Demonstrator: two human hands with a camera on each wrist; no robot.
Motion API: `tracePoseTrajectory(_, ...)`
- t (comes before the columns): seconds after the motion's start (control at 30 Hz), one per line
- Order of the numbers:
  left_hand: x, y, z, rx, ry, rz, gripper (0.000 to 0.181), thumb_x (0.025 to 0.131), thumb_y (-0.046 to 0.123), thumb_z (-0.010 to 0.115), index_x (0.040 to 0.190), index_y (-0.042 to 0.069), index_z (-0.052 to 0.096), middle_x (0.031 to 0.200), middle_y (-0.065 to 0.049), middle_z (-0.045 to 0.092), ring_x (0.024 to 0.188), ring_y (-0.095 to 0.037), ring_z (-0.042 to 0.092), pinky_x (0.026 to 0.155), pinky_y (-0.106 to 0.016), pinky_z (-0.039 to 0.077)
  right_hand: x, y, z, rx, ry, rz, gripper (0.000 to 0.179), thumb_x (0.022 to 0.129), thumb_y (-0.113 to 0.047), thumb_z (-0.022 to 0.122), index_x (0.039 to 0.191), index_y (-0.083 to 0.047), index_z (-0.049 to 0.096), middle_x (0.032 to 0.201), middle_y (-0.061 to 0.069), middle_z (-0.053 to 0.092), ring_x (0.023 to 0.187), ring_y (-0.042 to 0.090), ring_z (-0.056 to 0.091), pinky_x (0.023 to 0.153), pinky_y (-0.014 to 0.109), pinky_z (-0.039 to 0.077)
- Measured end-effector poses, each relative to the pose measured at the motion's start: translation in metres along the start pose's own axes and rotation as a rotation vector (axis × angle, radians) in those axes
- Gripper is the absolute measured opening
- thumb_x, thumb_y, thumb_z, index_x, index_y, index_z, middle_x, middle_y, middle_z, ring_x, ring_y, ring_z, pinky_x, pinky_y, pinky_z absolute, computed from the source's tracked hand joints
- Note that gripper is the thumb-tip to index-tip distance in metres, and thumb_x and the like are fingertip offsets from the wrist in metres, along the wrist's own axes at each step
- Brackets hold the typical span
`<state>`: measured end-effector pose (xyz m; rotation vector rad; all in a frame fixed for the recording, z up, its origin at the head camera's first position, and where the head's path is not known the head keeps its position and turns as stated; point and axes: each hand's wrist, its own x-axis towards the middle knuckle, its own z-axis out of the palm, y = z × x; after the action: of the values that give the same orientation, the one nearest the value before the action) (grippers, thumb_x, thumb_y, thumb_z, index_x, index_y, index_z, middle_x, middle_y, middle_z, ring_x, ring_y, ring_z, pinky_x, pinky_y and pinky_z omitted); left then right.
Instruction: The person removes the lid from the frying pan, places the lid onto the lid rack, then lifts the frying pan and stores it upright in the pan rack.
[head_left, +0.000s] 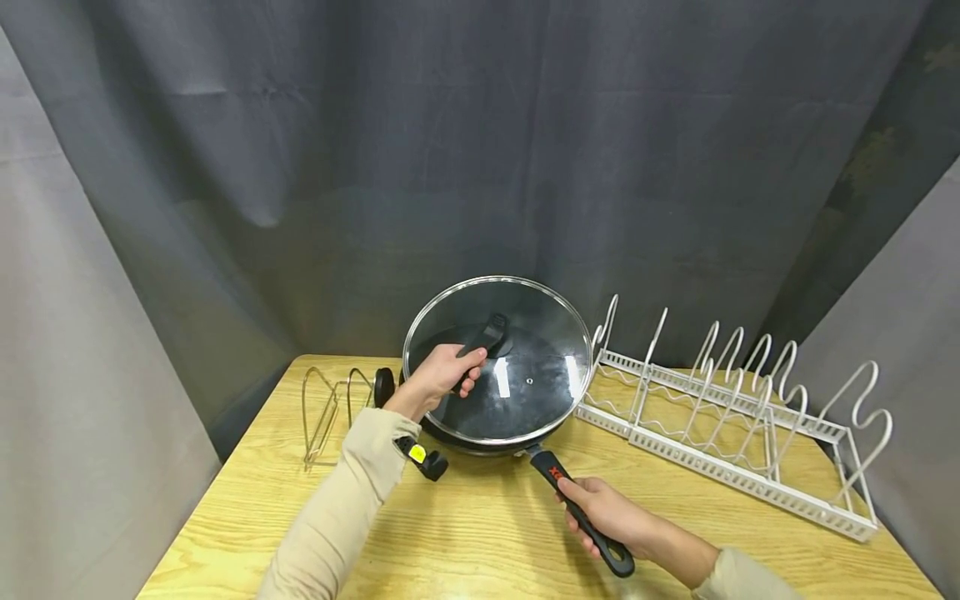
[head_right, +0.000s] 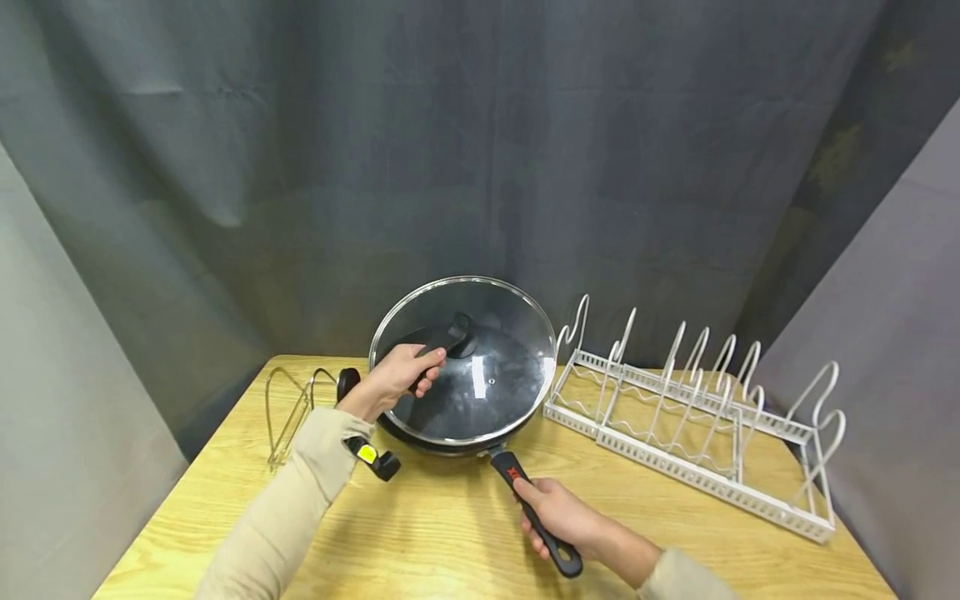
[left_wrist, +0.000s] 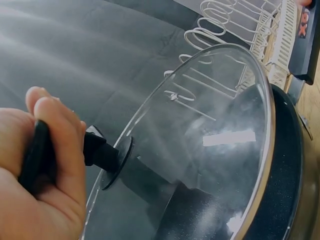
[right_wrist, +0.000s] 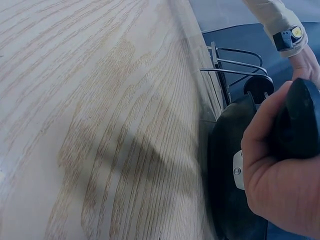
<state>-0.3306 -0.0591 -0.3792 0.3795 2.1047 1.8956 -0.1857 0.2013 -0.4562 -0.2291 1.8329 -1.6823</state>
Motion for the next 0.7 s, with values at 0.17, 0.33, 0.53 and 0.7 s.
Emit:
tracePoseTrajectory(0.17,-0.005,0.004,0.003,-0.010,0.035,0.049,0.026,0.097,0.022,0.056,0.086,-0.002,0.053,0.058,0.002,0.045,0.043,-0.006,0.042,0.044,-0.019,0.040,0.002,-0.001,0.000,0.001,-0.008,0.000,0.046,0.102,-0.039,0.037,0.112,0.006,0.041,0.067,0.000,0.050,0.041,0.004,0.047,0.037,0.018,0.042)
tracePoseTrajectory(0.33,-0.012,0.008,0.006,-0.068,0.068,0.087,0.022,0.096,0.019,0.056,0.080,0.006,0.051,0.056,0.001,0.046,0.041,-0.006,0.042,0.042,-0.020,0.040,0.004,-0.001,0.001,-0.008,-0.004,-0.004,0.045,0.102,-0.039,0.037,0.112,0.005,0.041,0.068,0.000,0.049,0.041,0.004,0.047,0.038,0.018,0.042)
tracePoseTrajectory(0.53,-0.018,0.012,0.005,-0.091,0.101,0.124,0.021,0.095,0.017,0.058,0.079,0.005,0.051,0.054,0.001,0.048,0.039,-0.006,0.043,0.040,-0.021,0.040,0.005,-0.001,0.002,-0.015,0.006,-0.002,0.045,0.102,-0.039,0.037,0.112,0.005,0.041,0.068,0.000,0.049,0.041,0.004,0.047,0.038,0.018,0.042)
tracePoseTrajectory(0.7,-0.023,0.015,0.004,-0.054,0.124,0.157,0.022,0.094,0.018,0.059,0.078,0.005,0.052,0.054,0.000,0.049,0.038,-0.007,0.044,0.039,-0.022,0.041,0.006,-0.001,0.001,-0.015,0.003,-0.002,0.045,0.102,-0.039,0.037,0.112,0.005,0.041,0.069,0.000,0.049,0.042,0.004,0.047,0.038,0.018,0.042)
